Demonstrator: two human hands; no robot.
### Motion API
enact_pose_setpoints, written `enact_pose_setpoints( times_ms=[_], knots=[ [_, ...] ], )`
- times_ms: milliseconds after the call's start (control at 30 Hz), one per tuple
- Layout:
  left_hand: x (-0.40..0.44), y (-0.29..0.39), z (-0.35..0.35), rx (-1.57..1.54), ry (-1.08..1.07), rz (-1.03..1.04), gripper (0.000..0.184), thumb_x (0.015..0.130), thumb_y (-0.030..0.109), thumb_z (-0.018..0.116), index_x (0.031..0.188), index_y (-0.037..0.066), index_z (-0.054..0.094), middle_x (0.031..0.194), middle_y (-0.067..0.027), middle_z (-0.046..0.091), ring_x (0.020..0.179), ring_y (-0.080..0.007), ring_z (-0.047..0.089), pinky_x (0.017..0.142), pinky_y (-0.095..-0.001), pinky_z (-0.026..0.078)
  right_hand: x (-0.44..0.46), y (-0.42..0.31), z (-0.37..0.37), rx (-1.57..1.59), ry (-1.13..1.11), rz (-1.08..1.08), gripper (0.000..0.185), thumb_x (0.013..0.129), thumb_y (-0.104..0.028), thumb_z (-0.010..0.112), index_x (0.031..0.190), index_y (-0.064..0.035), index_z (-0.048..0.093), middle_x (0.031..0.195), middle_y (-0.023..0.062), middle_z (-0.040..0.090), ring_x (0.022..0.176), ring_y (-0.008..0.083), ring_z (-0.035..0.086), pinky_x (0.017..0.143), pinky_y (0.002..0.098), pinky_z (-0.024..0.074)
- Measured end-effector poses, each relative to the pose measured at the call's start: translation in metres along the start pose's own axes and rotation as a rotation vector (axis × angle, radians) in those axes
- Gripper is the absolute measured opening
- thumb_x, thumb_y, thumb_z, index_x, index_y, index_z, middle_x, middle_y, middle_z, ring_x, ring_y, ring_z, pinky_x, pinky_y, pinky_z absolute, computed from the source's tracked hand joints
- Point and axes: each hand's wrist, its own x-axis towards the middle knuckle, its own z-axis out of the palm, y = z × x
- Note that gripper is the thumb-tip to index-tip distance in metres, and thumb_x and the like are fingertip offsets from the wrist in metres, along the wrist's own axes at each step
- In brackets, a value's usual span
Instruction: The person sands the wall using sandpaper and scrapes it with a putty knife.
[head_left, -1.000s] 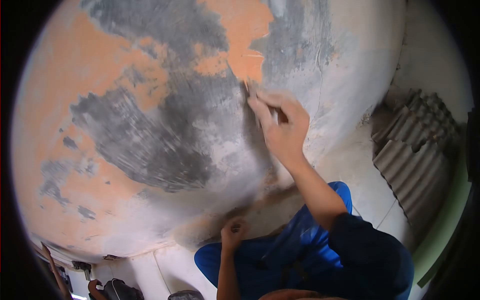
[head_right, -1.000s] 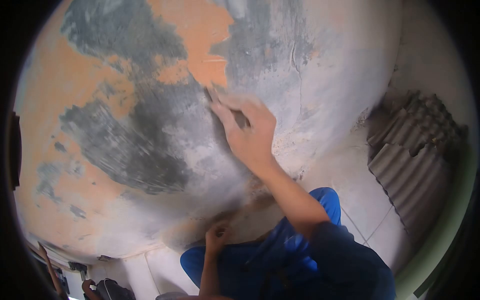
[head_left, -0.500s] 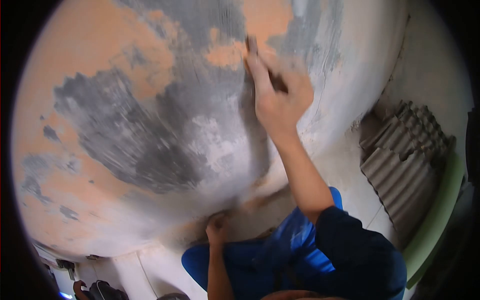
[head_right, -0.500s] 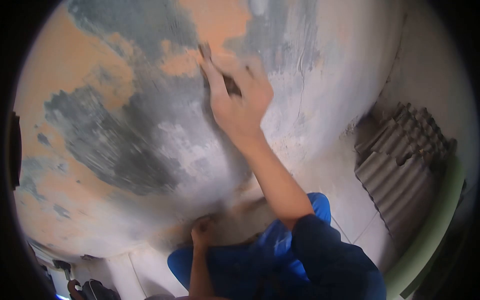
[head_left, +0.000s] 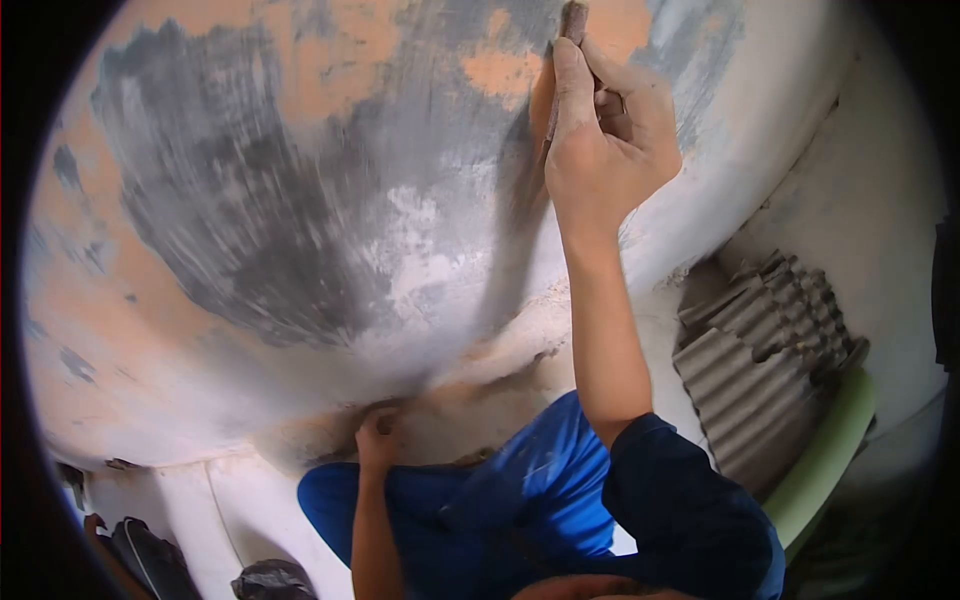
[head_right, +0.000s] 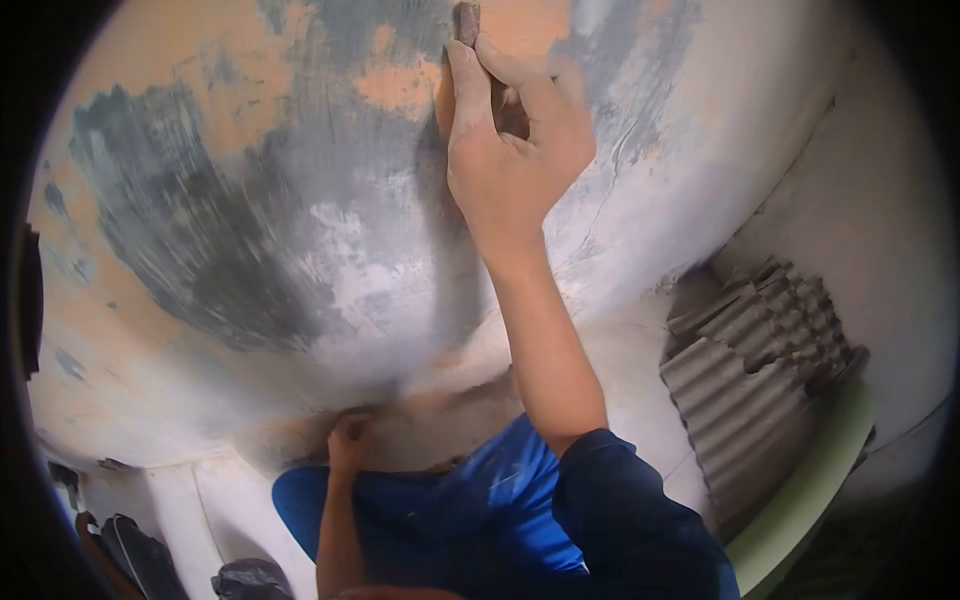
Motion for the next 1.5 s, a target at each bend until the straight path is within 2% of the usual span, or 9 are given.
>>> enact_pose_setpoints(
  times_ms=[133, 200, 400, 500, 800, 867, 1000, 1300, 1500],
  knots=[
    [0.002, 0.003, 0.001, -0.008, -0.011, 0.055, 0.023, 0.081, 0.012, 0.071, 0.100, 0.000, 0.069, 0.082, -0.0174, 0.071, 0.069, -0.0240, 0.071, 0.065, -0.0356, 0.056, -0.048, 0.016, -0.028, -0.142, -0.079, -0.154, 0.005, 0.083, 0.001, 0.073, 0.082, -0.0021, 0.070, 0.071, 0.0007, 0.059, 0.063, 0.0063, 0.049, 0.051, 0.0229, 0.0349],
    [-0.002, -0.002, 0.002, 0.012, -0.007, 0.076, 0.025, 0.081, 0.012, 0.071, 0.102, -0.001, 0.068, 0.082, -0.0176, 0.071, 0.070, -0.0251, 0.072, 0.065, -0.0355, 0.056, -0.084, 0.004, -0.033, 0.061, -0.036, 0.127, 0.008, 0.080, 0.000, 0.076, 0.087, -0.0037, 0.073, 0.071, 0.0020, 0.058, 0.063, 0.0106, 0.045, 0.054, 0.0246, 0.0354],
    [-0.001, -0.008, 0.004, 0.060, -0.033, 0.014, 0.024, 0.080, 0.011, 0.069, 0.100, -0.002, 0.066, 0.085, -0.0166, 0.072, 0.074, -0.0259, 0.072, 0.067, -0.0349, 0.056, 0.013, -0.009, -0.002, -0.214, -0.085, -0.050, 0.011, 0.084, -0.010, 0.075, 0.078, -0.0018, 0.071, 0.070, 0.0015, 0.062, 0.057, 0.0064, 0.048, 0.054, 0.0264, 0.0393],
    [0.000, 0.004, 0.001, 0.022, -0.053, -0.045, 0.023, 0.080, 0.011, 0.069, 0.099, -0.002, 0.066, 0.087, -0.0169, 0.072, 0.075, -0.0274, 0.072, 0.068, -0.0353, 0.056, 0.013, -0.003, 0.006, 0.019, 0.010, -0.031, 0.013, 0.085, -0.013, 0.075, 0.081, -0.0010, 0.071, 0.072, 0.0020, 0.063, 0.057, 0.0062, 0.048, 0.054, 0.0249, 0.0393],
    [-0.004, -0.004, -0.001, 0.045, -0.019, 0.040, 0.023, 0.081, 0.010, 0.068, 0.100, -0.002, 0.066, 0.088, -0.0174, 0.072, 0.076, -0.0281, 0.072, 0.068, -0.0350, 0.056, -0.013, -0.004, -0.016, -0.336, -0.140, -0.112, 0.025, 0.091, -0.020, 0.069, 0.081, 0.0036, 0.070, 0.069, 0.0058, 0.065, 0.056, 0.0066, 0.053, 0.052, 0.0226, 0.0400],
    [-0.006, 0.001, 0.002, 0.005, -0.030, -0.007, 0.022, 0.081, 0.010, 0.068, 0.100, -0.001, 0.066, 0.088, -0.0168, 0.072, 0.075, -0.0272, 0.072, 0.068, -0.0344, 0.056, 0.019, -0.023, -0.005, 0.007, -0.203, 0.253, 0.023, 0.085, -0.024, 0.074, 0.082, -0.0012, 0.071, 0.066, 0.0028, 0.058, 0.060, 0.0112, 0.052, 0.055, 0.0278, 0.0405],
    [-0.001, 0.001, 0.001, -0.111, -0.021, -0.062, 0.023, 0.081, 0.011, 0.069, 0.100, -0.001, 0.066, 0.087, -0.0157, 0.071, 0.073, -0.0258, 0.071, 0.067, -0.0333, 0.056, -0.020, -0.004, -0.020, -0.361, -0.111, -0.052, 0.024, 0.087, -0.022, 0.074, 0.078, -0.0008, 0.069, 0.069, 0.0041, 0.062, 0.063, 0.0117, 0.055, 0.059, 0.0257, 0.0429],
    [-0.003, -0.002, 0.006, -0.006, -0.045, -0.025, 0.026, 0.081, 0.015, 0.072, 0.099, -0.003, 0.066, 0.087, -0.0170, 0.071, 0.074, -0.0268, 0.071, 0.066, -0.0350, 0.056, 0.016, -0.021, -0.005, 0.008, -0.198, 0.167, 0.018, 0.087, -0.015, 0.073, 0.087, 0.0027, 0.071, 0.073, 0.0064, 0.065, 0.066, 0.0105, 0.059, 0.057, 0.0227, 0.0452],
    [-0.005, -0.003, 0.007, 0.008, -0.043, -0.041, 0.026, 0.081, 0.014, 0.071, 0.099, -0.004, 0.066, 0.086, -0.0185, 0.071, 0.074, -0.0269, 0.071, 0.066, -0.0355, 0.055, -0.062, 0.015, -0.039, -0.182, -0.201, -0.171, 0.022, 0.089, -0.019, 0.071, 0.088, 0.0031, 0.070, 0.074, 0.0068, 0.065, 0.065, 0.0104, 0.059, 0.059, 0.0229, 0.0477]
  ],
)
